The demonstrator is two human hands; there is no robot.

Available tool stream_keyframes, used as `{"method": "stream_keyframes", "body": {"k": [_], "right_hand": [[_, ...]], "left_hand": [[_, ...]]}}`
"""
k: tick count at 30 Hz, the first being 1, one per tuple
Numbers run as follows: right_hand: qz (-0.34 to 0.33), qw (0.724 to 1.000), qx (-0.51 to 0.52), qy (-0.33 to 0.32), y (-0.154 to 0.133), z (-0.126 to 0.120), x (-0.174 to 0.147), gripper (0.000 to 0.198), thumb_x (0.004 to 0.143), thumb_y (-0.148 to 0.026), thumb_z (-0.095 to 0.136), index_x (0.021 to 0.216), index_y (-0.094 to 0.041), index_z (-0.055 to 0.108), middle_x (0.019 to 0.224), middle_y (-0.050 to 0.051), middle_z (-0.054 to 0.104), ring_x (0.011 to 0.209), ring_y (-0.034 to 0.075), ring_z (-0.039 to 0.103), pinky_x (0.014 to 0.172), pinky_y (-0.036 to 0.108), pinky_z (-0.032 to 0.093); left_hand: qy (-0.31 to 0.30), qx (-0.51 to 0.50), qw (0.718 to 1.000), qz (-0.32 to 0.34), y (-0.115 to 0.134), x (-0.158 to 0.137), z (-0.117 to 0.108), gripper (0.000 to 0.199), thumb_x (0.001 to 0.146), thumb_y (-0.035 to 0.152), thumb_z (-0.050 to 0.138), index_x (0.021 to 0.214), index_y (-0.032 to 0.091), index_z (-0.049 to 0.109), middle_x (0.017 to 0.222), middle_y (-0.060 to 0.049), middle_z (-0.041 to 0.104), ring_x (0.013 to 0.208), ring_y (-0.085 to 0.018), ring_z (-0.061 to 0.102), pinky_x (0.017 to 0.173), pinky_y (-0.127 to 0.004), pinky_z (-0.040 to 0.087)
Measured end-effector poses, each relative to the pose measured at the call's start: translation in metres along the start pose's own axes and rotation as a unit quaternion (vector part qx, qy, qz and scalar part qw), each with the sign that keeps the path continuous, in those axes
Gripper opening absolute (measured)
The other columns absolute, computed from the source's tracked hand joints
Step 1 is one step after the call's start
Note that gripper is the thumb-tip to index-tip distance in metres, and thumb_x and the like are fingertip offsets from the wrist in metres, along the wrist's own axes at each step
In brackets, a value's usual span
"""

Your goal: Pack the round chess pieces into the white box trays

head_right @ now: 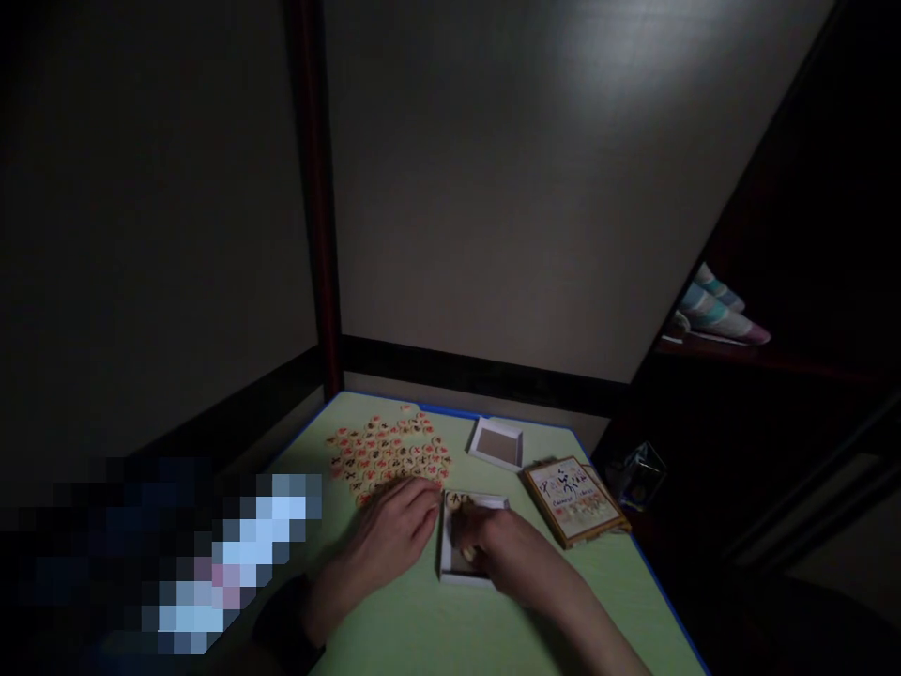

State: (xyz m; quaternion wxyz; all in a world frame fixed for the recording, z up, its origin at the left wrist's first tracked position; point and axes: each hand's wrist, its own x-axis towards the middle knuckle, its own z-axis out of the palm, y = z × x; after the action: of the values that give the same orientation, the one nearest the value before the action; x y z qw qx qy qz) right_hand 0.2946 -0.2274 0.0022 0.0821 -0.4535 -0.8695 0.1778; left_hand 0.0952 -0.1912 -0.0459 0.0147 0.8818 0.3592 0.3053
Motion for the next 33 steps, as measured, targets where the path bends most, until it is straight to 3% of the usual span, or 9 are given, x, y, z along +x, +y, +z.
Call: {"method": "stream_keyframes", "body": {"k": [4,7,11,17,21,28,33], "right_hand": [[0.028,0.996,0.064,0.056,0.012,0.0,-0.005,0.051,0.065,0.003,0.05,0.102,-0.023,0.074,0.104,0.003,0.073,0.095,0.018,0.065,0.085,0.024,0.045],[0.022,0.994,0.078,0.067,0.023,-0.001,-0.011,0.046,0.065,0.004,0.049,0.093,-0.022,0.074,0.096,0.002,0.072,0.088,0.017,0.066,0.079,0.023,0.046],[0.011,0.995,0.072,0.07,0.024,0.003,-0.014,0.04,0.07,0.003,0.051,0.094,-0.021,0.073,0.102,0.004,0.071,0.095,0.018,0.064,0.084,0.025,0.045],[0.078,0.994,0.038,0.062,0.018,0.001,-0.015,0.036,0.077,-0.009,0.06,0.109,-0.022,0.068,0.1,0.006,0.073,0.09,0.02,0.065,0.078,0.026,0.044],[0.089,0.994,0.02,0.062,0.02,-0.004,-0.015,0.021,0.079,-0.009,0.058,0.094,-0.02,0.069,0.092,0.006,0.072,0.08,0.018,0.064,0.07,0.024,0.041],[0.135,0.989,-0.054,0.03,0.024,0.002,-0.012,0.02,0.079,-0.011,0.058,0.094,-0.019,0.069,0.093,0.008,0.073,0.085,0.02,0.066,0.069,0.024,0.04],[0.098,0.993,-0.053,0.028,0.021,0.004,-0.009,0.028,0.078,-0.007,0.053,0.097,-0.019,0.069,0.101,0.009,0.071,0.094,0.02,0.065,0.079,0.025,0.042]], "left_hand": [[0.075,-0.049,0.996,0.011,-0.004,0.021,0.001,0.014,0.09,0.009,0.051,0.095,0.017,0.061,0.102,-0.004,0.062,0.096,-0.016,0.058,0.088,-0.03,0.049],[0.069,-0.05,0.996,0.025,-0.01,0.037,0.003,0.015,0.09,0.009,0.05,0.094,0.017,0.061,0.101,-0.004,0.062,0.096,-0.017,0.058,0.09,-0.03,0.047],[0.056,-0.043,0.997,0.016,-0.013,0.041,0.01,0.016,0.091,0.011,0.048,0.091,0.017,0.063,0.095,-0.004,0.062,0.091,-0.016,0.057,0.085,-0.029,0.047],[0.023,-0.103,0.994,0.032,0.005,0.022,0.008,0.011,0.082,0.01,0.057,0.081,0.017,0.065,0.084,-0.003,0.061,0.086,-0.016,0.055,0.078,-0.028,0.044],[-0.034,-0.177,0.981,0.074,0.015,0.019,0.007,0.016,0.073,0.008,0.063,0.083,0.019,0.069,0.082,0.0,0.066,0.084,-0.016,0.055,0.082,-0.03,0.043],[-0.119,-0.186,0.974,0.052,0.014,0.018,0.013,0.016,0.079,0.015,0.066,0.089,0.025,0.074,0.084,0.001,0.069,0.089,-0.017,0.056,0.084,-0.028,0.042],[-0.131,-0.193,0.971,0.048,0.011,0.021,0.013,0.016,0.079,0.018,0.071,0.091,0.028,0.075,0.086,0.003,0.07,0.089,-0.016,0.057,0.084,-0.028,0.041]]}}
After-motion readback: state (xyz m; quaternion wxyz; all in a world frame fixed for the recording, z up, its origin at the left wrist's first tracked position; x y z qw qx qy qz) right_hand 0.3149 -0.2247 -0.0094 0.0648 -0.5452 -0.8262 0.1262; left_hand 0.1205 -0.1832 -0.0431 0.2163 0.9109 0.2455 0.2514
